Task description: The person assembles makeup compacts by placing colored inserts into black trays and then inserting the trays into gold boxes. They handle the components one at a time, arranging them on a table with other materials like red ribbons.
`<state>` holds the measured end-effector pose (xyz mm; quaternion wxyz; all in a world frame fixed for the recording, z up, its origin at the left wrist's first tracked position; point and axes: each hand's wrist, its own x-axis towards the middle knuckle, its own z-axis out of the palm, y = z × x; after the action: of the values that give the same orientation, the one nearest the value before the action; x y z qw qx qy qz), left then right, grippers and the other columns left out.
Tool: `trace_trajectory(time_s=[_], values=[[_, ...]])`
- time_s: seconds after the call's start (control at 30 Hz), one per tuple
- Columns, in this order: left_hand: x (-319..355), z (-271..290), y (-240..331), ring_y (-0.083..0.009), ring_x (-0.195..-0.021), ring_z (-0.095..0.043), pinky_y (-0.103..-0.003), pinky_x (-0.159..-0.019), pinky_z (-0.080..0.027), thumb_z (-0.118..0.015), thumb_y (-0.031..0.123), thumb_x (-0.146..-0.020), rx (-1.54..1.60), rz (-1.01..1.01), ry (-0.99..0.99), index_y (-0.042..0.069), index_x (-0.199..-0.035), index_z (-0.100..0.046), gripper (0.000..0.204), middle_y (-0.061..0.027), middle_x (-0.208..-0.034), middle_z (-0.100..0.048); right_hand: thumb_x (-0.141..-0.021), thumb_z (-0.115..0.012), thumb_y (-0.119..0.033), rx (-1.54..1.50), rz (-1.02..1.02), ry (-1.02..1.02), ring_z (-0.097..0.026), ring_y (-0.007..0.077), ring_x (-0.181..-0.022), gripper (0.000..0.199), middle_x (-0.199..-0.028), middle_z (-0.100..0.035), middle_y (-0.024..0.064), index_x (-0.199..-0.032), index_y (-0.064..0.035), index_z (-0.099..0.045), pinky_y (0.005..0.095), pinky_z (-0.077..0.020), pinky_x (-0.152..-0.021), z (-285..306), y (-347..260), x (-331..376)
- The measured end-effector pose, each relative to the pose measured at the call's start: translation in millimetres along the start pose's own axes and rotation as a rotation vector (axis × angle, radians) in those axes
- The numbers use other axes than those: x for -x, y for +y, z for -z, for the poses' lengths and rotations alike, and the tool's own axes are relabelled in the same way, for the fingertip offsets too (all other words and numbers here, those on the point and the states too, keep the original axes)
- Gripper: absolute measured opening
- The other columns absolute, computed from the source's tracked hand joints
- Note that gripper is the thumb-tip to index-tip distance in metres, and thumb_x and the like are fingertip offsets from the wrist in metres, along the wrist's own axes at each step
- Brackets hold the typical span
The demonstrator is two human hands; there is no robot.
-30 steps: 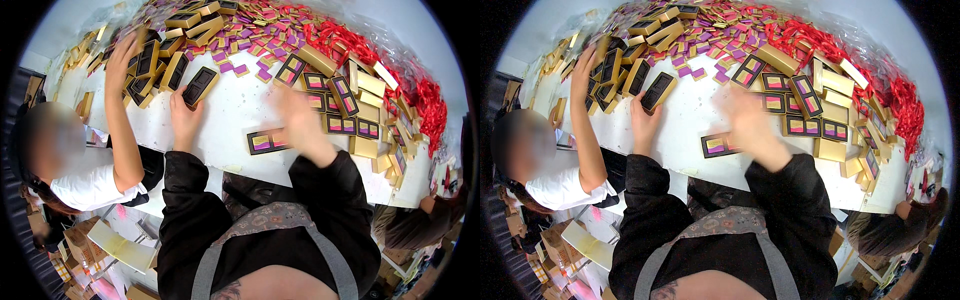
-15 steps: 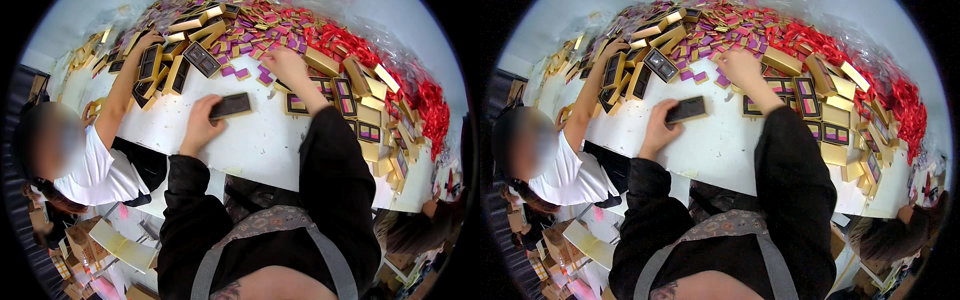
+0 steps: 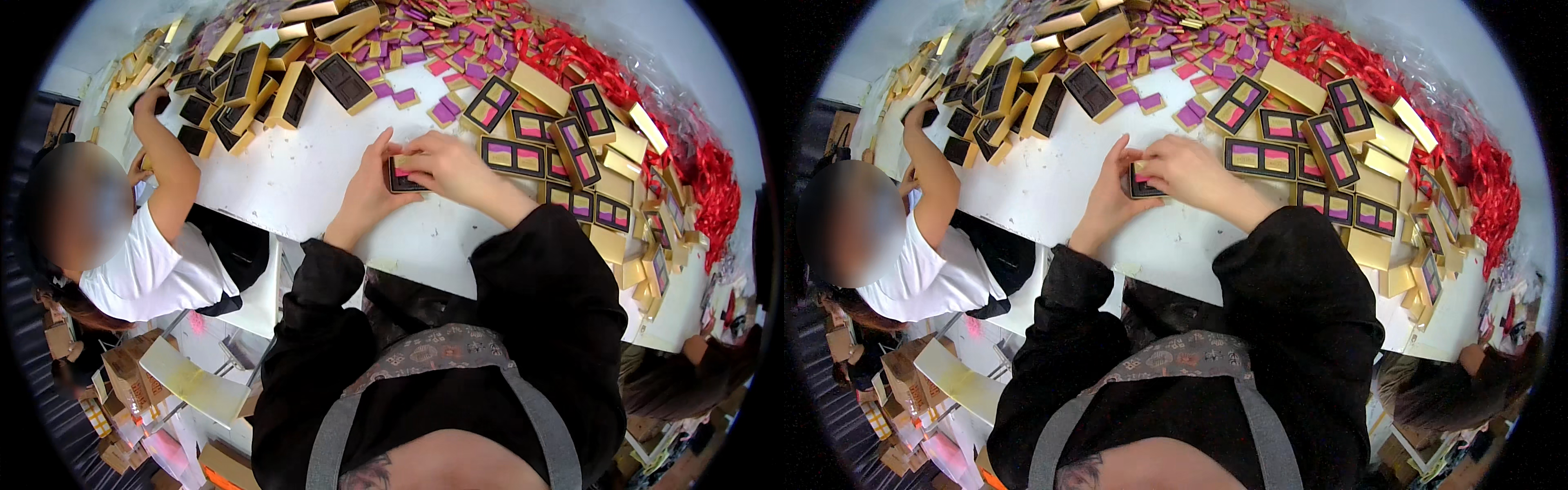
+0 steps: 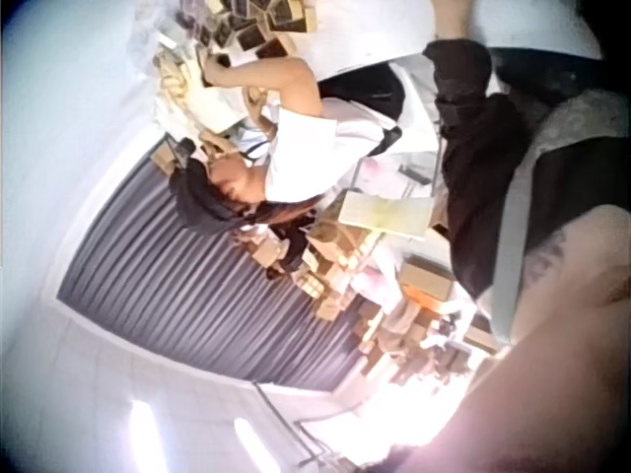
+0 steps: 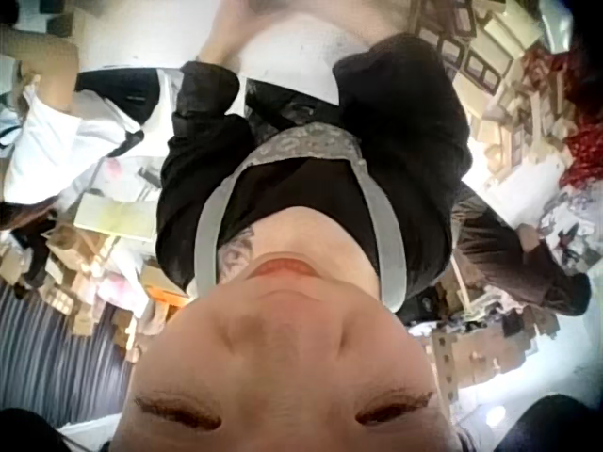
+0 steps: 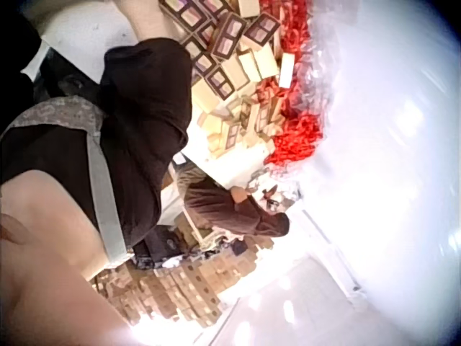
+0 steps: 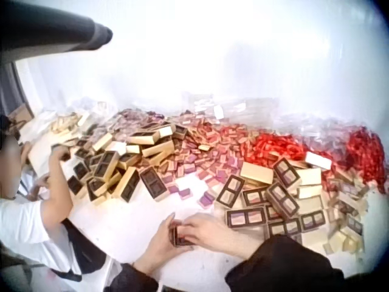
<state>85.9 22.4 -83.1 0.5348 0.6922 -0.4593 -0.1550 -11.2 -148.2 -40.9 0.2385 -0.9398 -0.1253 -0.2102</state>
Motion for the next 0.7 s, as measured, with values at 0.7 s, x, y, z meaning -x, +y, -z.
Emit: trace_trajectory(time_s=[0.7], values=[[9,4,20,-0.0304,-0.102,-0.059,-0.037,-0.084,-0.051,-0.077,0.025,-0.074,-0.432,-0.236,-0.044,0.010,-0.120,-0.061,0.051,-0.0115,-0.123,-0.054,-0.084,-0.065,-0.026,0.372,-0.057,0.007,-0.063,0.0306,-0.082,0.019,-0.082,-0.066,0.0121,-0.085,-0.0077,-0.070,0.0405,-0.0515,-0.074,8,43,-61]])
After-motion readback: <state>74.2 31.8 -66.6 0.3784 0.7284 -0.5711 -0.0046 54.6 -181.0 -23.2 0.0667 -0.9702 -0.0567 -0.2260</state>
